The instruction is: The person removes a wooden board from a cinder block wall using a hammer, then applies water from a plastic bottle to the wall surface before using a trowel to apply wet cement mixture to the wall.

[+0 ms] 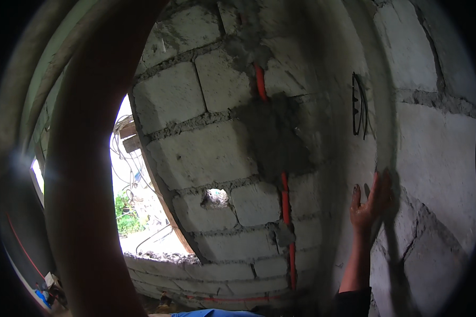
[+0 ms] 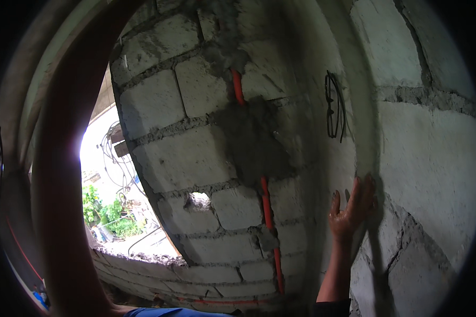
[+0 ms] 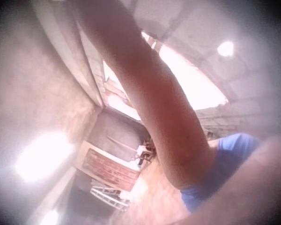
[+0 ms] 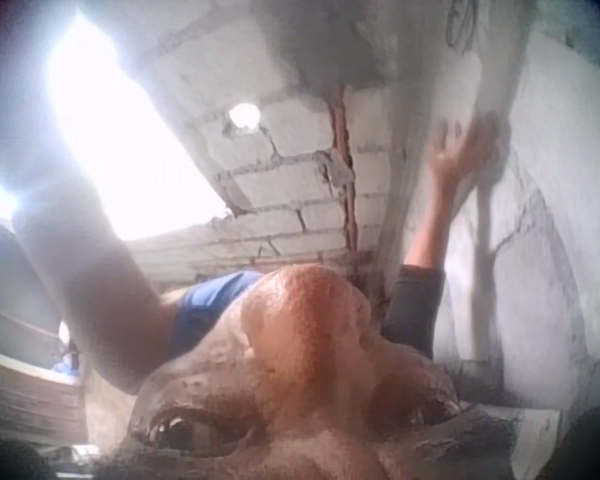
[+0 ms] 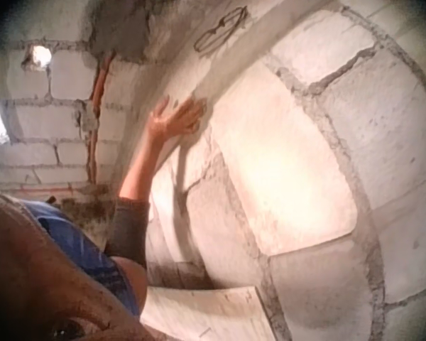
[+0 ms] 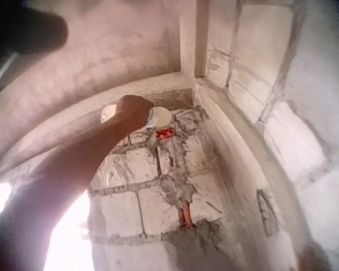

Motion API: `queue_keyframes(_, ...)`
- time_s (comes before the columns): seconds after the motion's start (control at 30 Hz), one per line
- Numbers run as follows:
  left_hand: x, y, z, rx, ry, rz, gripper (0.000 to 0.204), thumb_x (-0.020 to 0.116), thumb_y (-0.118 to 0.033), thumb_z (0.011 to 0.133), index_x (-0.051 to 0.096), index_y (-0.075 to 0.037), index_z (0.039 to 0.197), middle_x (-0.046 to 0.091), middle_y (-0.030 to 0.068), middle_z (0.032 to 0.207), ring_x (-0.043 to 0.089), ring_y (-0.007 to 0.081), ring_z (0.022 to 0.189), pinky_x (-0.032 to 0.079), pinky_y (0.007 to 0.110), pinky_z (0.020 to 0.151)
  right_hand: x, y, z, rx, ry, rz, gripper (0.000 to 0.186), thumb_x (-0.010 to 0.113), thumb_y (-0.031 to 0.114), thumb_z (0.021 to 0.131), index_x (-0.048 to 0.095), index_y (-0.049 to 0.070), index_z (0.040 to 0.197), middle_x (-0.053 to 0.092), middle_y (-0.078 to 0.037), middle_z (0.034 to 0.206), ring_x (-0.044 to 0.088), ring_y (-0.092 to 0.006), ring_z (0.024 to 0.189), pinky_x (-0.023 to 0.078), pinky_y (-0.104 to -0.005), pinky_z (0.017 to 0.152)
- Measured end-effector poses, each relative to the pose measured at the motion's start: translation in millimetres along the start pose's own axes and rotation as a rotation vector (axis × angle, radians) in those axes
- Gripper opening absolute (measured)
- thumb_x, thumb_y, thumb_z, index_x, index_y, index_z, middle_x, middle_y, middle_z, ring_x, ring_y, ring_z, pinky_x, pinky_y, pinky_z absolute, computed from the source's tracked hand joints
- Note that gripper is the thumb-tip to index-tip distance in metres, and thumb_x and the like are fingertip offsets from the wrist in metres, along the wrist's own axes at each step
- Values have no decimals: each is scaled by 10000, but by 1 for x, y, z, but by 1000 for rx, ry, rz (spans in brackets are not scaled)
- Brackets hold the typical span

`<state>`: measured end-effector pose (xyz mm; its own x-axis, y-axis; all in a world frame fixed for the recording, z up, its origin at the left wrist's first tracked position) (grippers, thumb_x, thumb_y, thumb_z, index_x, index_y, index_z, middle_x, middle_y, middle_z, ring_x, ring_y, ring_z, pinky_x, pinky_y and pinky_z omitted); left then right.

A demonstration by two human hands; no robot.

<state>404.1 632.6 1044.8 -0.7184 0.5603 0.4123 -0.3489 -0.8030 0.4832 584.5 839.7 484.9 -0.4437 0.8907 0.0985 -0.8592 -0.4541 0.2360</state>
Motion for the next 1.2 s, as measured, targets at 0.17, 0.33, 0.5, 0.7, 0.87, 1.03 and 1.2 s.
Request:
queue_keyframes(0.17,-9,-46,-25,158,29,-5,278,604,-167,870,732,-161,1117,735,105,998,704,297,964,551,438,811,-3,5,2,3,18,3,537,553,388,990,466,89,1428,447,-188,1490,460,-353,1347,327,-489,1027)
queue_keyframes(0.33,-39,-104,-84,368,200,-59,371,596,-158,903,645,-150,1271,731,104,989,706,287,927,550,410,780,5,-1,-3,13,-7,4,550,566,390,980,463,108,1441,450,-174,1493,463,-342,1346,320,-484,1032)
queue_keyframes(0.5,-51,-159,-147,483,425,-294,349,583,-123,903,638,-136,1248,726,119,946,711,281,891,541,413,732,7,-5,-3,21,26,-62,566,575,407,970,464,120,1446,454,-164,1494,465,-343,1344,320,-492,1034)
queue_keyframes(0.7,-52,-210,-254,559,203,-552,346,601,-65,834,654,-183,1155,654,69,841,688,222,827,544,391,642,15,-4,-8,15,-48,3,596,599,420,936,470,133,1442,471,-167,1475,486,-350,1315,325,-511,1019)
queue_keyframes(0.87,-45,-255,-329,626,403,-782,398,609,-42,830,621,-179,1203,658,95,874,694,255,834,555,384,671,23,-9,-7,-26,-85,4,594,618,399,910,486,130,1422,493,-174,1444,504,-340,1286,330,-507,999)
queue_keyframes(1.03,-32,-231,-379,617,812,-799,502,688,-88,791,600,-203,1271,651,106,905,688,258,864,545,388,731,26,0,-1,-34,-96,9,582,631,383,900,512,112,1401,514,-190,1414,508,-361,1275,353,-512,1004)
queue_keyframes(1.2,-16,-158,-404,590,853,-640,586,676,-62,792,568,-216,1347,638,103,905,663,272,826,509,402,735,10,5,2,-103,-81,65,543,658,220,939,488,17,1413,488,-220,1444,456,-399,1342,347,-495,1117)
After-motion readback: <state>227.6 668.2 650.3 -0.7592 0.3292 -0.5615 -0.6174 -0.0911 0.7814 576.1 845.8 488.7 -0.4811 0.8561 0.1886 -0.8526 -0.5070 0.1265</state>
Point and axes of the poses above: each hand's wrist, its own z-axis towards the middle knuckle, its own x-axis out of the palm, y = z × x, the point moved 4 cm from there along z, towards the middle knuckle
